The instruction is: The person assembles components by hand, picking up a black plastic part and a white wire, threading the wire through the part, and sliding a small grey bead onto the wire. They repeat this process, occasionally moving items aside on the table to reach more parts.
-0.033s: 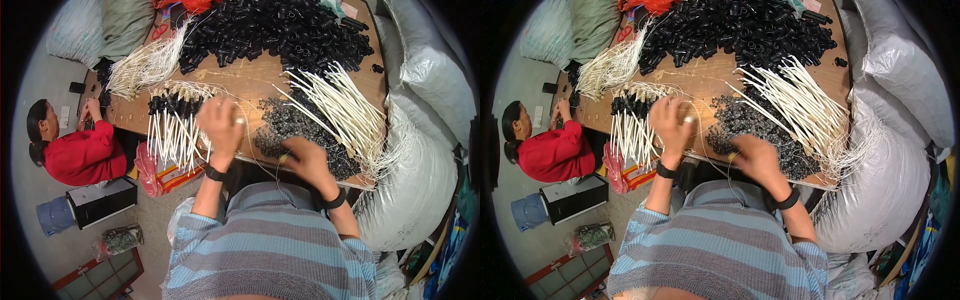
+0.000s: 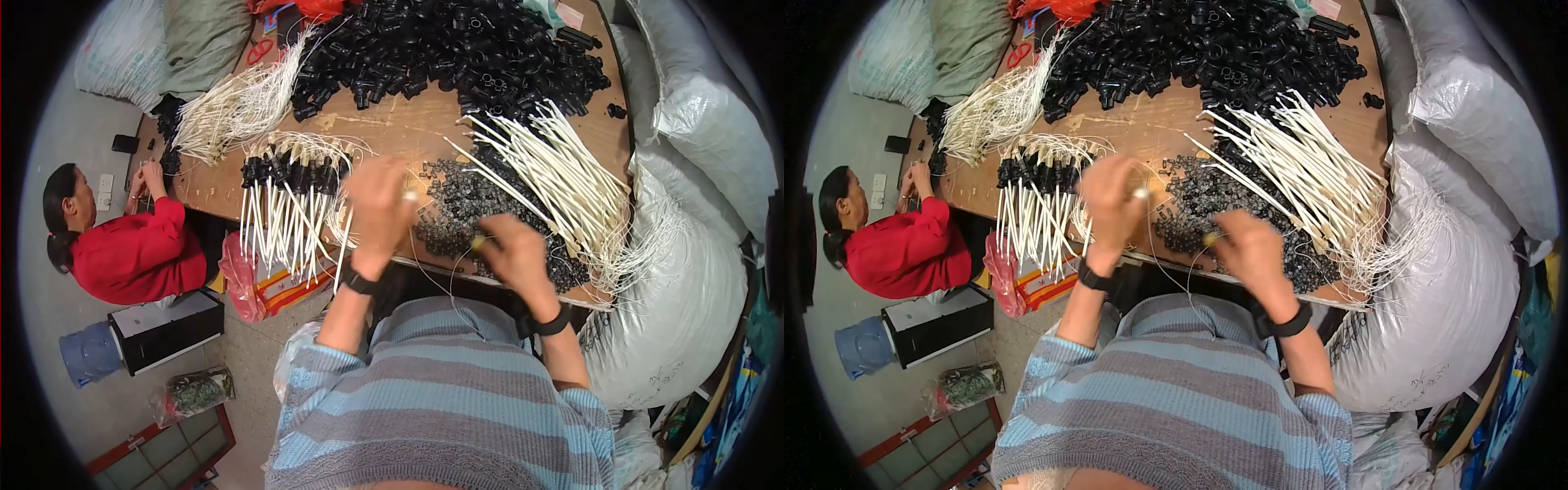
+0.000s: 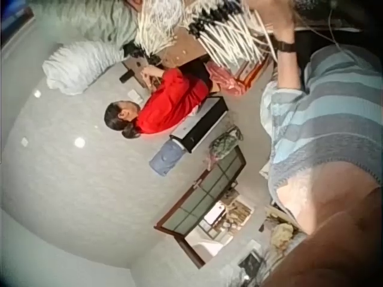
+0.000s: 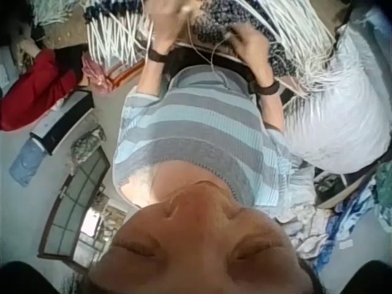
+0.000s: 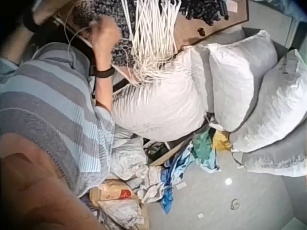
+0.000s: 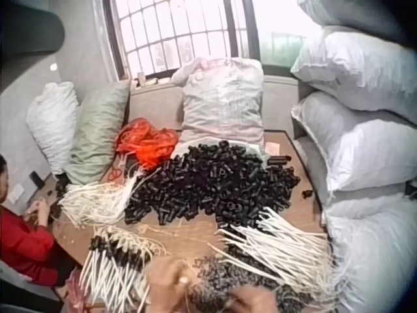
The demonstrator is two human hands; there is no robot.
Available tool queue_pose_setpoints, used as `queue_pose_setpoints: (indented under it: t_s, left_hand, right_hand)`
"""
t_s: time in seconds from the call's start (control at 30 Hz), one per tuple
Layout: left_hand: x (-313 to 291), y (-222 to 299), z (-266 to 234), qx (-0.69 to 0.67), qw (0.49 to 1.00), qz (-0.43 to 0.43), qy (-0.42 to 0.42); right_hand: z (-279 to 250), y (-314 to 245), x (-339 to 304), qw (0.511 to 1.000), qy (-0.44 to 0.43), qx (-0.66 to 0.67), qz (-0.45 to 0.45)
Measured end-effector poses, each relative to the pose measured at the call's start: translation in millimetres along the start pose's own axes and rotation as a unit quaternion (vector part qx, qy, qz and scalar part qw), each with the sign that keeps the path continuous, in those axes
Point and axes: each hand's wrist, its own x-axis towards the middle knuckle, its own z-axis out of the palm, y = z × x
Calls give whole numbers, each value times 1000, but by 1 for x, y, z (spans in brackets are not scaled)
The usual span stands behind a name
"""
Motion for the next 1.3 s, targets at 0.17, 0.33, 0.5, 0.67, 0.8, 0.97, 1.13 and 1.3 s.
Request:
queue_pose_setpoints:
  t_s: [0.17, 0.33, 0.5, 0.67, 0.8, 0.97, 1.13, 1.3]
  left_hand:
    - [46, 46, 68, -213, 963, 104, -129]
    - [59, 47, 100, -143, 973, 97, -153]
    - [61, 30, 103, -163, 964, 123, -168]
    - [50, 10, 91, -196, 960, 83, -183]
    - [44, 8, 79, -142, 972, 91, -165]
    - [41, 3, 63, -121, 976, 116, -137]
    - [30, -7, 56, -209, 963, -25, -166]
    - [13, -4, 44, -348, 896, -196, -194]
  right_hand:
    - [-36, 32, 8, 960, 78, -231, 142]
    - [-32, 52, -5, 960, 67, -222, 158]
    - [-49, 46, -1, 973, 106, -198, 53]
    - [-55, 38, -11, 991, -2, -29, 127]
    - [-64, 43, -20, 975, -66, 99, 186]
    - [-64, 50, -33, 892, 15, 343, 296]
    - [-58, 61, -44, 860, 133, 392, 300]
    - [-52, 47, -40, 867, 125, 374, 305]
